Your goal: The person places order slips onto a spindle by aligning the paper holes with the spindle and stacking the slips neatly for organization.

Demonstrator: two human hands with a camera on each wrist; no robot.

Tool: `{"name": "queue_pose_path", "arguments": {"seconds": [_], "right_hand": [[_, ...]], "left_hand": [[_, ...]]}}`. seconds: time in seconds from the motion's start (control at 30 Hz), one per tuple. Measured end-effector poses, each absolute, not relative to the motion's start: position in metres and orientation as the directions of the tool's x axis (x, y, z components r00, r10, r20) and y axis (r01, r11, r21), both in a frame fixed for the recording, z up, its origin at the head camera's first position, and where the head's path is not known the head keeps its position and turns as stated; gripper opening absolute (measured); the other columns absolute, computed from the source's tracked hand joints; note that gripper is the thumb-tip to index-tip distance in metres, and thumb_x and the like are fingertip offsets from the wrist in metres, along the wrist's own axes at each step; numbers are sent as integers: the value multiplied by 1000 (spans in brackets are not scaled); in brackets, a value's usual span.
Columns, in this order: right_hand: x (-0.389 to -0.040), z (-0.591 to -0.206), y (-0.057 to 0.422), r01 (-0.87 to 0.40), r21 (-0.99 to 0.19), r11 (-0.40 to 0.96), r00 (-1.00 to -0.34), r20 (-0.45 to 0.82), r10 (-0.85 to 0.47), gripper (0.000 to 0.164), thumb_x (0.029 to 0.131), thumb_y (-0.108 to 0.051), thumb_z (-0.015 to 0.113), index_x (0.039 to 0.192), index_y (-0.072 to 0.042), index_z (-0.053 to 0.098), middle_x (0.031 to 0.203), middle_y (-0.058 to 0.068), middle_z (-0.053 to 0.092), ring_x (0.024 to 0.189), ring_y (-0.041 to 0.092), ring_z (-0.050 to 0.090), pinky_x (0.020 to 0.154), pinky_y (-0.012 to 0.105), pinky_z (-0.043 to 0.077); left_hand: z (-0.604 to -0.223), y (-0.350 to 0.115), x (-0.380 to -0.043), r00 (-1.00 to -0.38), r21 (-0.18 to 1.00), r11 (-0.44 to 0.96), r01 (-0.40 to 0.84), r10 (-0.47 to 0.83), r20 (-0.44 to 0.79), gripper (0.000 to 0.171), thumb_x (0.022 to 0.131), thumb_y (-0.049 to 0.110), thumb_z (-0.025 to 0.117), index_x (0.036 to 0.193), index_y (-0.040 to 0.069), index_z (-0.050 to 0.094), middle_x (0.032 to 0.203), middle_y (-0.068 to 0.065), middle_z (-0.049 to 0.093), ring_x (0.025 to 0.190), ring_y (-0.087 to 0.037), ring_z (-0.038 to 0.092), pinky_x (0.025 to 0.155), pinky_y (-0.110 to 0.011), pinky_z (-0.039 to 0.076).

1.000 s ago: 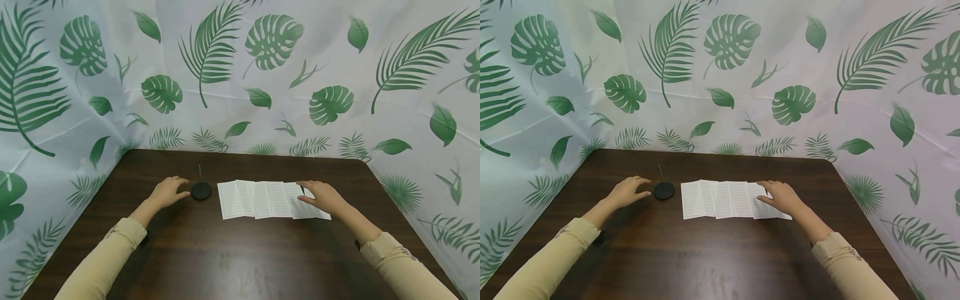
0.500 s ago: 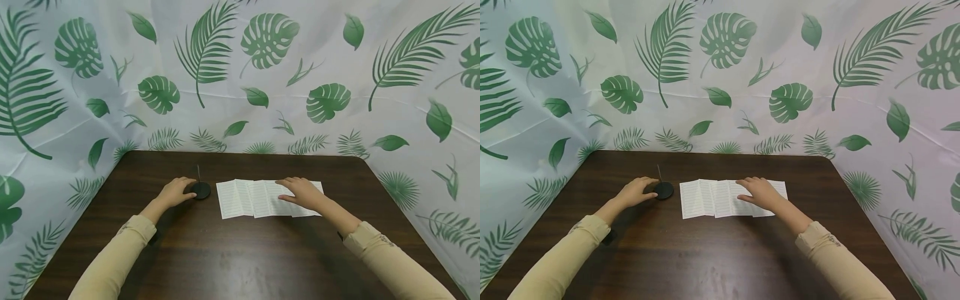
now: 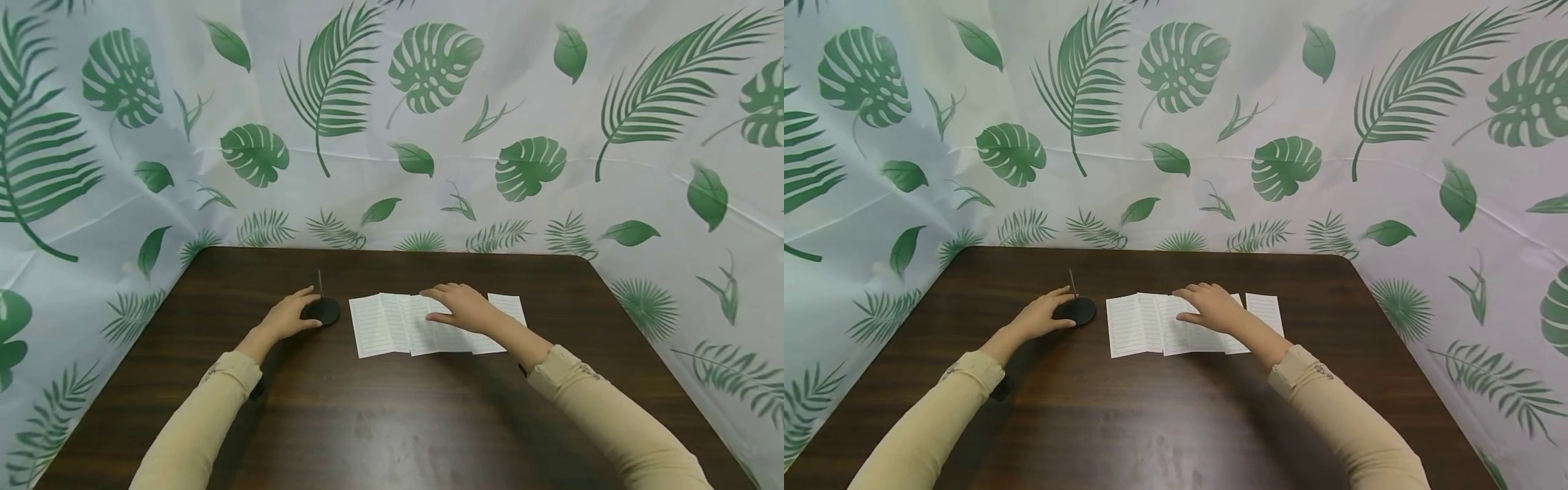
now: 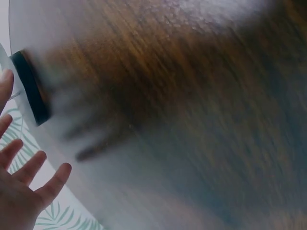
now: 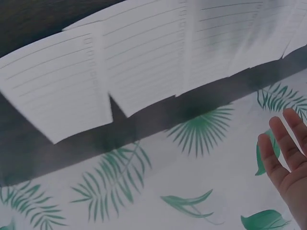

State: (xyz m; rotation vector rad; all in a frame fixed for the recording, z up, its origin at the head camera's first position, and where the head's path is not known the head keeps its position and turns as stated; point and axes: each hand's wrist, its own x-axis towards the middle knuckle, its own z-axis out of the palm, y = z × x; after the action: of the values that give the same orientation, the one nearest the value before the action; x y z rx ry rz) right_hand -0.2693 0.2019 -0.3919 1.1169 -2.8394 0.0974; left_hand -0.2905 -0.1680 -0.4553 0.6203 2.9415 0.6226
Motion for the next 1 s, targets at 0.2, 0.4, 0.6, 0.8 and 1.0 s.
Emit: {"name": "queue_pose_path", "arguments": {"seconds": [0.2,0.4,0.6,0.8,1.0], "right_hand": [[-279,-396,181,-696,-37,717,-717,84,-692,49,91,-39,60,129,-8,57,120,11,64,108,30,61,90,48,51],[-282,-407,165,-706,-64,706,-709,68,-702,48,90,-36,61,129,-8,57,120,11,64,108,29,61,90,47,52],[-288,-413,153,-714,-65,698,-701,64,-711,47,90,-37,61,128,-8,57,120,11,64,108,29,61,90,47,52],[-299,-418,141,-718,-77,692,-696,63,-715,46,90,-35,62,127,-8,58,119,11,64,107,30,61,88,48,52],[-308,-424,132,-706,-88,703,-708,62,-704,46,89,-35,63,126,-9,59,118,10,64,105,29,62,87,47,52]], "left_hand": [[-465,-168,-295,-892,418,810,412,451,5,63,87,30,67,137,-1,45,144,-25,39,130,-44,40,105,-57,38],[-470,-168,-294,-905,396,829,394,426,8,59,88,32,66,132,-4,51,138,-24,48,127,-40,45,105,-54,39],[-469,-166,-294,-919,383,851,359,394,-14,58,86,32,68,129,-3,54,136,-22,51,125,-39,47,103,-54,41],[-465,-164,-298,-922,359,861,361,387,1,54,82,30,72,123,-3,60,131,-21,55,122,-37,51,101,-52,44],[-460,-161,-302,-926,356,865,353,378,-1,52,81,31,73,121,-1,62,131,-20,56,122,-36,51,100,-52,44]]}}
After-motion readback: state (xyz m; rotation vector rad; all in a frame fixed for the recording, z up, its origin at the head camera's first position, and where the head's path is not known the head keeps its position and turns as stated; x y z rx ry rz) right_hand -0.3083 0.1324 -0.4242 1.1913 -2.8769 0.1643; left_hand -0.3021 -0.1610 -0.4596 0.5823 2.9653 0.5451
